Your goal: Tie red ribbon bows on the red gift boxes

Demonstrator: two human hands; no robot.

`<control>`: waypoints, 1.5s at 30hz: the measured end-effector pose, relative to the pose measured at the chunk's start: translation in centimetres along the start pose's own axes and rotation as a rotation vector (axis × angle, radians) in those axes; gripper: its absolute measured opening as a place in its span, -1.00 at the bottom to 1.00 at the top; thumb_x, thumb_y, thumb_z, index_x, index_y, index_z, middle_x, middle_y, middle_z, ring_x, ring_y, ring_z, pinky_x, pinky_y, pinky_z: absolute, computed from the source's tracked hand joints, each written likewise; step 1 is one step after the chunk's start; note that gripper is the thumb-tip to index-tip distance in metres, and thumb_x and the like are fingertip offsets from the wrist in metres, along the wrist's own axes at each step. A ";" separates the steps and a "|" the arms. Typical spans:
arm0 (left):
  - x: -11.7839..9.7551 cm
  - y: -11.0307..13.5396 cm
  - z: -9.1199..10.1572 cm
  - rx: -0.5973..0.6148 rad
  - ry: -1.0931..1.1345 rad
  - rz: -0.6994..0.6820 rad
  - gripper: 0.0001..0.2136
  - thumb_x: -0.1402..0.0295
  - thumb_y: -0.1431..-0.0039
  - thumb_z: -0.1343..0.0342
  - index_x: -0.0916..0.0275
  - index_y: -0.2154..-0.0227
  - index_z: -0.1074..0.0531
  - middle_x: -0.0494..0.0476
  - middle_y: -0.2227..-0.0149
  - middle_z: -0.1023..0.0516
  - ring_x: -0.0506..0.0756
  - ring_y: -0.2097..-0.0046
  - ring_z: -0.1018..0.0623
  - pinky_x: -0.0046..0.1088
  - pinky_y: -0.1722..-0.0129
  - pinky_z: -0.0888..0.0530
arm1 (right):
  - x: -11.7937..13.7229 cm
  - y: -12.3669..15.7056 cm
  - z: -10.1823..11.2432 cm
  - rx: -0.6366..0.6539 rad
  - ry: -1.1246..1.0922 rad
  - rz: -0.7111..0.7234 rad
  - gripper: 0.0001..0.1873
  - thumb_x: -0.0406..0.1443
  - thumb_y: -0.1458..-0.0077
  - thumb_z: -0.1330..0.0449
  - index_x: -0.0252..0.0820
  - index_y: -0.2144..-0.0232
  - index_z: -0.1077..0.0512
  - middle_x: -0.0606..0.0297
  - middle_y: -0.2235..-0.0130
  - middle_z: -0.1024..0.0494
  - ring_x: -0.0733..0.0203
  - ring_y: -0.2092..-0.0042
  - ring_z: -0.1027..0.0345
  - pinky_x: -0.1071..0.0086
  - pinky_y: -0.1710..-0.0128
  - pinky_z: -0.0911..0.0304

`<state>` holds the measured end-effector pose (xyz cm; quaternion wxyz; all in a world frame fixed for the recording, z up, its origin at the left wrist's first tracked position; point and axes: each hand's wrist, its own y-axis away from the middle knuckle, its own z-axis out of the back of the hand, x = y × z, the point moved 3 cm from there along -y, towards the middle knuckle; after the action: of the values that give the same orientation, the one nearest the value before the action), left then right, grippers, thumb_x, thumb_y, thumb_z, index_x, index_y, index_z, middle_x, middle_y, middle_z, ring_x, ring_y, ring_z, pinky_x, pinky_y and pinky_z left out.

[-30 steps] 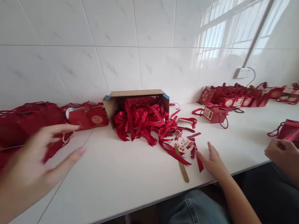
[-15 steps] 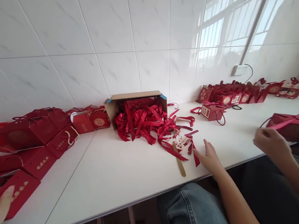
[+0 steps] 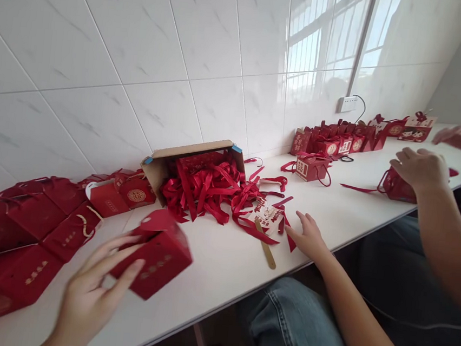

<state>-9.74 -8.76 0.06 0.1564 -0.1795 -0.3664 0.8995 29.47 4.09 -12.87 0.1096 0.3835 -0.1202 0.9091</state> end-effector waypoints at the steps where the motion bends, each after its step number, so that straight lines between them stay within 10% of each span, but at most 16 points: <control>1: -1.1 -0.9 -1.8 0.055 0.076 -0.050 -0.82 0.29 -0.20 -0.07 0.13 0.16 -0.45 0.11 0.03 -0.43 0.14 0.03 -0.49 -0.36 0.04 -0.46 | 0.1 0.1 0.1 -0.007 -0.002 0.003 -0.31 -0.14 -0.04 -0.12 -0.39 -0.17 -0.20 -0.16 -0.23 -0.15 -0.13 -0.31 0.10 0.06 -0.24 0.06; 6: -5.6 -3.8 -8.0 0.351 0.161 -0.249 -0.74 0.24 -0.17 -0.10 0.06 0.07 -0.44 0.19 -0.04 -0.36 0.24 -0.15 -0.31 -0.16 -0.13 -0.34 | 0.8 0.5 1.3 -0.086 -0.005 0.053 -0.47 -0.18 -0.10 -0.06 -0.33 -0.08 -0.32 -0.10 -0.16 -0.25 -0.08 -0.25 -0.06 0.11 -0.18 -0.08; 11: -7.4 -8.0 -7.0 0.339 0.205 -0.143 -0.83 0.25 -0.22 0.04 0.15 0.26 -0.43 0.18 -0.03 -0.36 0.23 -0.14 -0.30 -0.16 -0.15 -0.29 | 4.1 1.3 2.1 -0.095 0.034 0.222 -0.69 -0.22 -0.14 -0.05 -0.17 0.14 -0.48 0.07 0.02 -0.40 0.01 -0.04 -0.27 0.19 -0.04 -0.20; 15: -7.5 -10.6 -6.5 0.584 0.151 0.022 -0.77 0.13 -0.21 0.04 0.11 0.22 -0.39 0.10 0.05 -0.42 0.18 0.03 -0.46 -0.27 0.04 -0.46 | 7.3 1.9 0.5 0.054 0.127 0.301 -0.77 -0.17 -0.07 -0.15 -0.17 0.44 -0.54 0.11 0.27 -0.48 0.00 0.15 -0.34 0.22 0.16 -0.24; 22: -6.9 -9.2 -9.0 0.778 0.133 -0.067 -0.67 0.19 -0.18 0.01 0.05 0.00 -0.34 0.11 -0.21 -0.21 0.23 -0.21 -0.29 -0.20 -0.16 -0.32 | 9.7 0.9 -1.2 0.185 0.187 0.248 -0.94 -0.34 0.08 -0.24 -0.23 0.53 -0.49 0.11 0.31 -0.51 0.06 0.21 -0.37 0.34 0.29 -0.21; 34: -5.1 -9.1 -9.3 0.799 0.164 -0.102 -0.54 0.22 -0.15 -0.05 -0.01 -0.14 -0.25 0.07 -0.23 -0.27 0.23 -0.20 -0.34 -0.27 -0.09 -0.42 | 12.2 -4.7 3.1 -0.030 -0.254 0.088 -0.92 -0.30 0.05 -0.20 -0.22 0.47 -0.41 0.21 0.40 -0.53 0.21 0.40 -0.40 0.43 0.49 -0.22; 39: -5.0 -9.0 -9.3 0.785 0.164 -0.097 -0.54 0.23 -0.12 -0.07 0.00 -0.12 -0.28 0.10 -0.21 -0.30 0.24 -0.16 -0.38 -0.28 -0.06 -0.44 | 10.4 -3.8 3.0 -0.167 -0.504 0.073 -0.77 -0.28 0.03 -0.14 -0.21 0.26 -0.36 0.13 0.10 -0.49 0.25 0.42 -0.46 0.36 0.44 -0.34; 45: -5.6 -9.0 -9.6 0.778 0.171 -0.108 -0.54 0.28 -0.13 -0.04 -0.09 -0.13 -0.26 0.02 -0.28 -0.15 0.25 -0.29 -0.16 -0.15 -0.16 -0.33 | 11.2 -1.3 4.8 -0.160 -0.809 0.206 -0.81 -0.33 0.01 -0.04 -0.19 0.28 -0.31 0.19 0.19 -0.54 0.16 0.15 -0.51 0.26 0.12 -0.41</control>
<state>0.75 0.90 1.22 0.2895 -0.1618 0.0070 0.9434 25.44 5.09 -1.35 -0.0086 0.6857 -0.2614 0.6793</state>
